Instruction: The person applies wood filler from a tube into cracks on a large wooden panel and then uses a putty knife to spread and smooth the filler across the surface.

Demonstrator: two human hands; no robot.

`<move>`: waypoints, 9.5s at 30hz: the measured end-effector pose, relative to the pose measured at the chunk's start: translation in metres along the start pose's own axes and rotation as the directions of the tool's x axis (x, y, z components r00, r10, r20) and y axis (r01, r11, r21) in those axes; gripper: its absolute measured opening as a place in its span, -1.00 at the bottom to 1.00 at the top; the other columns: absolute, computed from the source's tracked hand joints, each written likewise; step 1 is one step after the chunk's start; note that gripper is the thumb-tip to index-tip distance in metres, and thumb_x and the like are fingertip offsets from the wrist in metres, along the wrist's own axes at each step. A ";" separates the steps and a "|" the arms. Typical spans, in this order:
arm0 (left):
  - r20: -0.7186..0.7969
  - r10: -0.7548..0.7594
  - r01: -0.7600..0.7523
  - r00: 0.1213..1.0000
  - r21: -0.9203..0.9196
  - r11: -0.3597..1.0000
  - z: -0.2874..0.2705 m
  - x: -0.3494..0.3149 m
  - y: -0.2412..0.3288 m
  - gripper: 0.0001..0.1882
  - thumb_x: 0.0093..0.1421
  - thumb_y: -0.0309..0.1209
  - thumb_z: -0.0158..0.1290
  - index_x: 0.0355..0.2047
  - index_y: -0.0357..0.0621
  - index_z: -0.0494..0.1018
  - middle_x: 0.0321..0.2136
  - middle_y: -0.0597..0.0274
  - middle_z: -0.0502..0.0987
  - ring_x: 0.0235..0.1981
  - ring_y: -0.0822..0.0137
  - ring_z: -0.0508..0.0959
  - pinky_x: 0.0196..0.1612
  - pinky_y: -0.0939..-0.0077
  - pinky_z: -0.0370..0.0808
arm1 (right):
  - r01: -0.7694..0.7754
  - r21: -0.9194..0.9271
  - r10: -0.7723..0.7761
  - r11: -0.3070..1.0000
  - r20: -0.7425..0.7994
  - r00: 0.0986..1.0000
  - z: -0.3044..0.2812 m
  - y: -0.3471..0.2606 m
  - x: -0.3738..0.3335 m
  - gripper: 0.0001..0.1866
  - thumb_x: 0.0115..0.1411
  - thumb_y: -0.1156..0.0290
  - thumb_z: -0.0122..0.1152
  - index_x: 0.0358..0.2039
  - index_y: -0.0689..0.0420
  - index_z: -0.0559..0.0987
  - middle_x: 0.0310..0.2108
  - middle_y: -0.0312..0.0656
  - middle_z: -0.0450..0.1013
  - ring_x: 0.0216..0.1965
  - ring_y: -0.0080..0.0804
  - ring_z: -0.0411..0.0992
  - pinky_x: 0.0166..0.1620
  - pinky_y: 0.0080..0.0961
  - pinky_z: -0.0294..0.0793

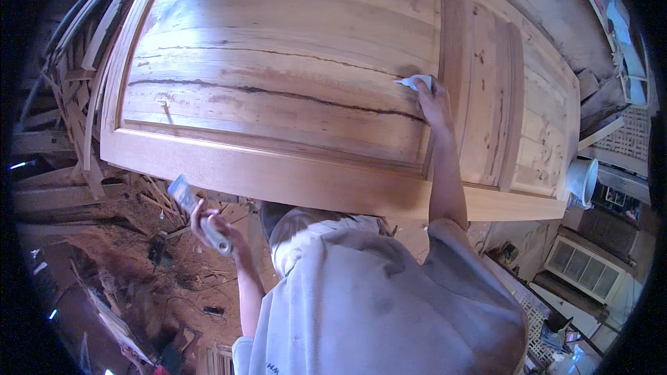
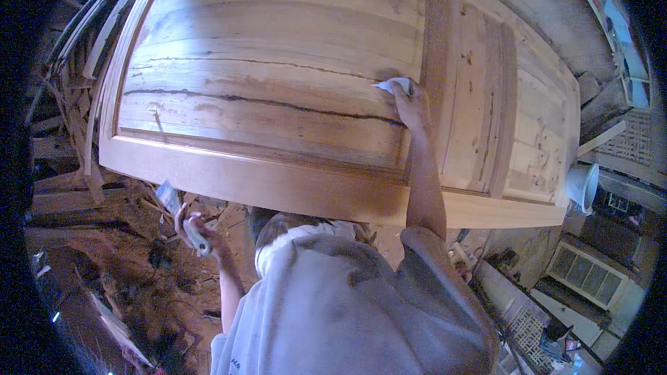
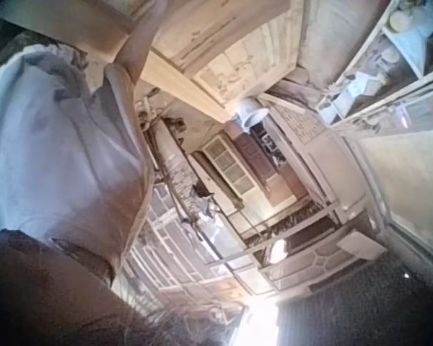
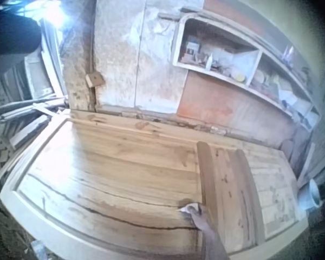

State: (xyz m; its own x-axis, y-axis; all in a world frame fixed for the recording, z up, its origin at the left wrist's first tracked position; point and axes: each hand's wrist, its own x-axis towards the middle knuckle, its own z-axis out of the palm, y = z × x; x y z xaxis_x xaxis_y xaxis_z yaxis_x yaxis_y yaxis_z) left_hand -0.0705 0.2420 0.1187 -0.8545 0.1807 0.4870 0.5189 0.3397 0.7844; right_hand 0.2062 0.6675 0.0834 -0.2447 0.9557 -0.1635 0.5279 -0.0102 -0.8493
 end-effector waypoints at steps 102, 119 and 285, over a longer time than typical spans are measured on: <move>0.547 0.235 -0.205 0.803 -0.117 0.972 0.074 -0.007 -0.027 -0.55 0.24 -0.09 0.15 -0.14 -0.28 0.46 -0.38 -0.01 0.54 -0.45 0.06 0.54 -0.37 0.30 0.46 | -0.113 0.158 0.161 0.981 -0.336 0.928 -0.002 0.011 -0.062 -0.79 0.33 0.29 0.16 -0.23 0.18 0.57 -0.65 -0.49 0.30 -0.70 -0.79 0.17 -0.68 -0.71 0.11; 0.554 0.230 -0.204 0.800 -0.108 0.973 0.074 -0.009 -0.030 -0.55 0.25 -0.09 0.14 -0.13 -0.29 0.47 -0.35 -0.03 0.55 -0.40 0.02 0.56 -0.32 0.27 0.49 | -0.119 0.078 0.137 0.990 -0.291 0.947 0.003 0.006 -0.058 -0.73 0.30 0.25 0.20 -0.20 0.22 0.58 -0.50 -0.33 0.45 -0.52 -0.62 0.33 -0.47 -0.59 0.28; 0.560 0.239 -0.230 0.793 -0.088 0.969 0.074 -0.009 -0.029 -0.54 0.24 -0.09 0.14 -0.13 -0.29 0.47 -0.35 -0.01 0.55 -0.42 0.04 0.54 -0.34 0.28 0.46 | -0.019 0.012 0.021 1.000 -0.309 0.951 -0.016 0.004 -0.002 -0.77 0.30 0.30 0.18 -0.26 0.23 0.59 -0.63 -0.44 0.34 -0.65 -0.76 0.21 -0.62 -0.70 0.14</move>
State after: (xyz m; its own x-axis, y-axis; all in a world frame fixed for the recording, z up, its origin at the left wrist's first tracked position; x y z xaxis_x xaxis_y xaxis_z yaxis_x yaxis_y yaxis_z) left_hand -0.0797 0.2988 0.0636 -0.5666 0.7419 0.3586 0.7018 0.2064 0.6818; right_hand 0.2221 0.6699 0.0885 0.0298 0.9994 -0.0185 0.5227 -0.0313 -0.8519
